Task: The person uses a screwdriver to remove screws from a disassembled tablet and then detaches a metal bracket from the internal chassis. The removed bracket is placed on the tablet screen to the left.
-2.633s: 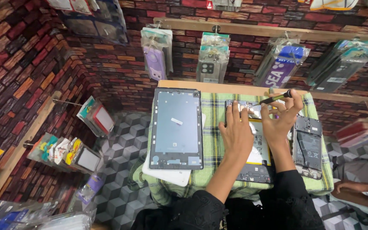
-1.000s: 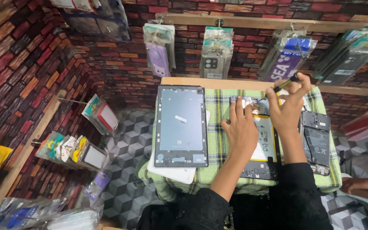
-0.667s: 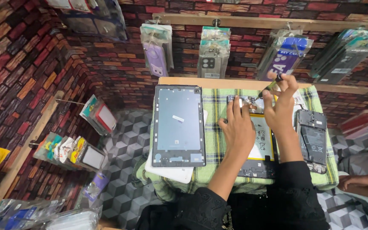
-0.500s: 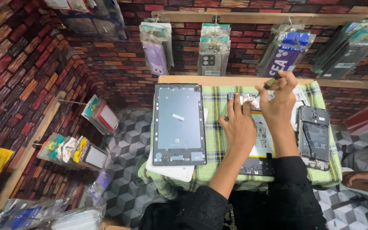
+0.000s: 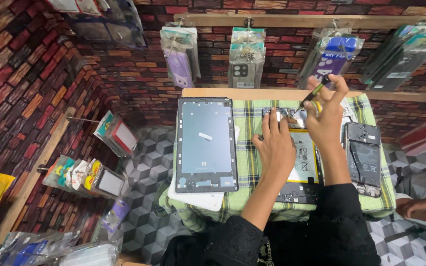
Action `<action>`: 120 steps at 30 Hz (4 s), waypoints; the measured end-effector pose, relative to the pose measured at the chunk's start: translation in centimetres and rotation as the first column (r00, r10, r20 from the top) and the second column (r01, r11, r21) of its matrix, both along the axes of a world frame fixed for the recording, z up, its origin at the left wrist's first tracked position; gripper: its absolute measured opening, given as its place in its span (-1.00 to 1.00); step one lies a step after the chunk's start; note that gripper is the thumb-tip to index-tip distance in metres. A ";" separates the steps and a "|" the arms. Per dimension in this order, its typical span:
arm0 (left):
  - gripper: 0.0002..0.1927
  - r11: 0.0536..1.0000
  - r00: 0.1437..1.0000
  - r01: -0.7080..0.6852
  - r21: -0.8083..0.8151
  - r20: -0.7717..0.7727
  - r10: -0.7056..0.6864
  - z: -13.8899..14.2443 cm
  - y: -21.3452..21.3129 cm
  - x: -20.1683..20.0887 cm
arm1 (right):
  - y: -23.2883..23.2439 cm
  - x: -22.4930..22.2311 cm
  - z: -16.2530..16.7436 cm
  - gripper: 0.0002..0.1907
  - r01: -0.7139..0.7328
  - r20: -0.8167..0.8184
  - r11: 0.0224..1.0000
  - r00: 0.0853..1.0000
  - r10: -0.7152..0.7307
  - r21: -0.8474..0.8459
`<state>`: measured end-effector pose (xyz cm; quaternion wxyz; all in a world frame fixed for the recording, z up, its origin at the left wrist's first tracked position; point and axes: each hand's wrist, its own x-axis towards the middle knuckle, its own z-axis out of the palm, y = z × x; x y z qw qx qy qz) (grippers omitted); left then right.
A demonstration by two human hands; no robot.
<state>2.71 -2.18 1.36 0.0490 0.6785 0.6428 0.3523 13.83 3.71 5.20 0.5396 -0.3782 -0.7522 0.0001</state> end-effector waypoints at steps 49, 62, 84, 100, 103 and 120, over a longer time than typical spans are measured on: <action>-0.51 0.991 0.995 -0.091 0.095 -0.034 0.095 -0.7 0.7 1.6 | -10.6 -5.1 -4.2 -0.11 -0.602 -0.182 0.795 0.791 0.584 -0.066; -0.61 0.992 0.995 -0.094 0.079 0.029 0.092 -0.5 0.8 1.8 | -10.3 -5.5 -4.9 -0.13 -0.668 -0.103 0.744 0.741 0.663 -0.021; -0.60 0.994 0.997 -0.071 0.086 0.017 0.070 -0.7 0.5 1.5 | -10.6 -5.8 -4.1 -0.14 -0.593 -0.057 0.805 0.804 0.592 0.014; -0.53 0.995 0.998 -0.039 0.087 -0.045 0.043 -2.5 1.6 1.4 | -11.0 -5.1 -3.5 -0.13 -0.558 -0.313 0.787 0.821 0.477 -0.264; -0.49 0.993 0.996 -0.047 0.113 -0.066 0.054 -2.6 1.4 1.4 | -11.0 -5.5 -3.2 -0.14 -0.576 -0.337 0.778 0.806 0.487 -0.252; -0.46 0.997 0.999 -0.029 0.068 -0.022 0.030 -0.7 0.4 1.2 | -5.7 1.3 -2.5 -0.16 -0.075 -0.548 0.996 0.832 0.089 0.047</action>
